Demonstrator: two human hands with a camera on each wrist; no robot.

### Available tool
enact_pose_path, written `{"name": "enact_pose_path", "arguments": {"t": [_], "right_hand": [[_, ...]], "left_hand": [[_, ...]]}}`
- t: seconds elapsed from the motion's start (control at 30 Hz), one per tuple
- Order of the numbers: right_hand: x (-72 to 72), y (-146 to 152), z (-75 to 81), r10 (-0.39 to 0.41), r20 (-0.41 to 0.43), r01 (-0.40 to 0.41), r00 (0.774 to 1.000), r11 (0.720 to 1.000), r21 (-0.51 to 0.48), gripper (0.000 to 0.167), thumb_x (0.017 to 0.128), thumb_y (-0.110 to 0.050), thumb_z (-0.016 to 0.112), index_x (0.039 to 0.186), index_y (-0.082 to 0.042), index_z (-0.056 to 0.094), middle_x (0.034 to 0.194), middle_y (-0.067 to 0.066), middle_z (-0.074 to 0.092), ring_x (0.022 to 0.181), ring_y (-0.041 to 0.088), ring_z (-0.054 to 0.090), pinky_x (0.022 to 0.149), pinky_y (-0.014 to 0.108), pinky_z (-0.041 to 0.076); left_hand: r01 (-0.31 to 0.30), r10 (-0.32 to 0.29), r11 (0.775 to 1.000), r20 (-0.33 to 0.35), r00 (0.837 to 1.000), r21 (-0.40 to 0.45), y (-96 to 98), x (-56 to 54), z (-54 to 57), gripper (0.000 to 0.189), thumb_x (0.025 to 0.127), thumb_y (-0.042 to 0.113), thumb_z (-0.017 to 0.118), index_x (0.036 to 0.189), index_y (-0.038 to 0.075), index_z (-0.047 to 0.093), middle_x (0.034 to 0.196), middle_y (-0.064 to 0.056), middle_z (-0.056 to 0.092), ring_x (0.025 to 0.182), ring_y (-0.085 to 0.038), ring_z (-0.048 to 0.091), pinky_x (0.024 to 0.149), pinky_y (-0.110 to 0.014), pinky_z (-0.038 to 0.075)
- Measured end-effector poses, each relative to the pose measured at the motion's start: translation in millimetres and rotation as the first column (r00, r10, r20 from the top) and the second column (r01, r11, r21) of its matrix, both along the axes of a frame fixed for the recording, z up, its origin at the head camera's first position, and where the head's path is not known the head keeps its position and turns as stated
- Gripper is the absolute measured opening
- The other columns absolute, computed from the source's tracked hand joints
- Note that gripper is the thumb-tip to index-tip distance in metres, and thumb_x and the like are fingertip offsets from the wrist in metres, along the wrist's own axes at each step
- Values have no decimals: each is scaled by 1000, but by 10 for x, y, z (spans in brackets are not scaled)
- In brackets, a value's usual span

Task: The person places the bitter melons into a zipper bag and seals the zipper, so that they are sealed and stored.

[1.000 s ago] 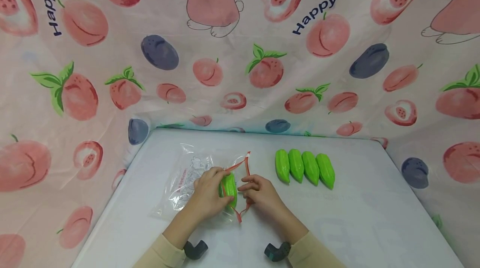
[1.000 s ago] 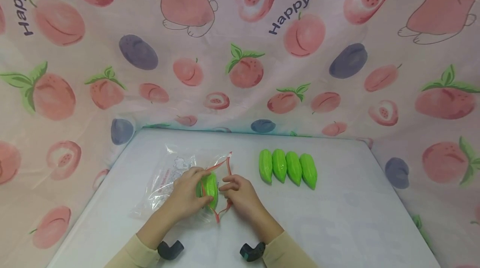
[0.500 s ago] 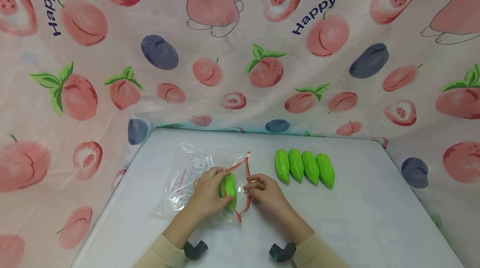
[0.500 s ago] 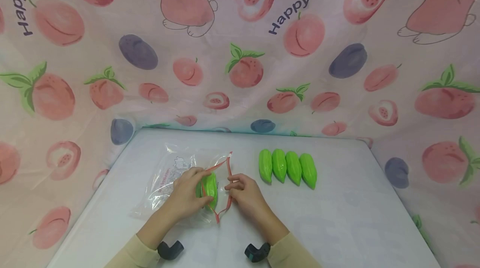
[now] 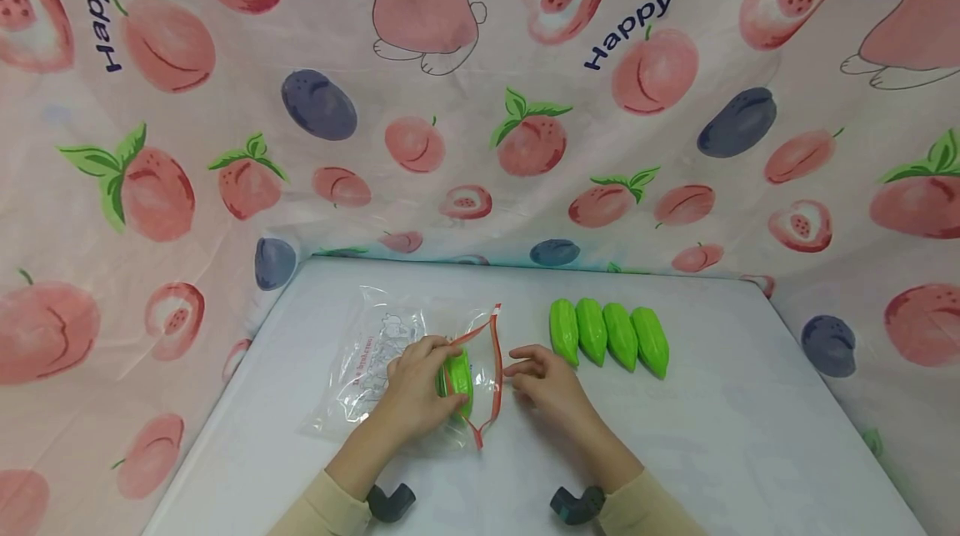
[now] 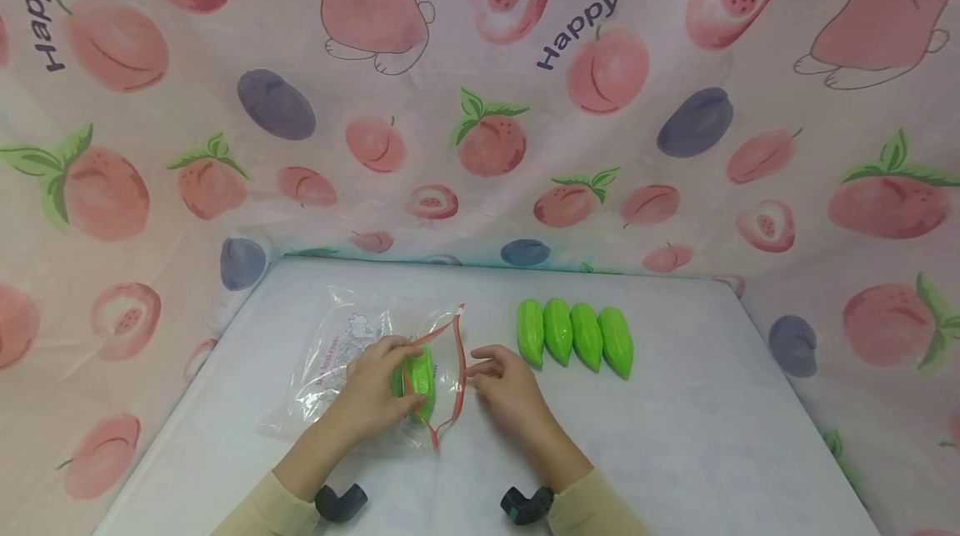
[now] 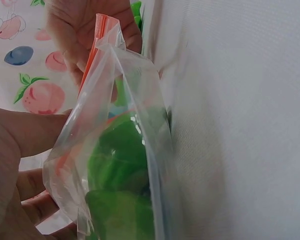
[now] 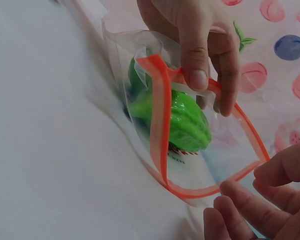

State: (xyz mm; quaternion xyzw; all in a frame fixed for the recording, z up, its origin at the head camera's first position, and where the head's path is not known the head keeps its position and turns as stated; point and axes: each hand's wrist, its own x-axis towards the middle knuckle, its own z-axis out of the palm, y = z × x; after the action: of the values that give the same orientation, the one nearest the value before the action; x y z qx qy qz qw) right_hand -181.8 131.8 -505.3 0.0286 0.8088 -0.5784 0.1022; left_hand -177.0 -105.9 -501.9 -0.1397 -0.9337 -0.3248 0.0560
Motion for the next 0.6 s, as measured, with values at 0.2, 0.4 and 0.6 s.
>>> {"name": "enact_pose_path", "arguments": {"t": [0.2,0.4,0.6], "right_hand": [[0,80,24,-23,11,23,1000,1000,18,36,99,-9,68,135,-9,67,116,12,80,99,25,75,83,39,64],[-11,162,52,-40,1,40,999,998,55,37,99,-9,68,137,-8,67,116,12,80,99,24,75,83,40,66],[-11,258,84,-59,-4,59,998,995,81,40,99,-7,69,139,-8,66,118,13,79,100,24,74,83,40,66]], "left_hand": [[5,-5,1000,-1,1000,4,-6,2,-12,64,75,26,99,132,17,73,145,-3,62,141,-32,54,108,-63,39],[10,-10,1000,2,1000,16,-8,4,-13,64,75,26,99,133,17,73,144,-3,62,141,-31,54,109,-63,39],[8,-8,1000,11,1000,17,-7,5,-11,64,76,25,99,134,16,72,144,-2,62,142,-30,53,109,-62,38]]}}
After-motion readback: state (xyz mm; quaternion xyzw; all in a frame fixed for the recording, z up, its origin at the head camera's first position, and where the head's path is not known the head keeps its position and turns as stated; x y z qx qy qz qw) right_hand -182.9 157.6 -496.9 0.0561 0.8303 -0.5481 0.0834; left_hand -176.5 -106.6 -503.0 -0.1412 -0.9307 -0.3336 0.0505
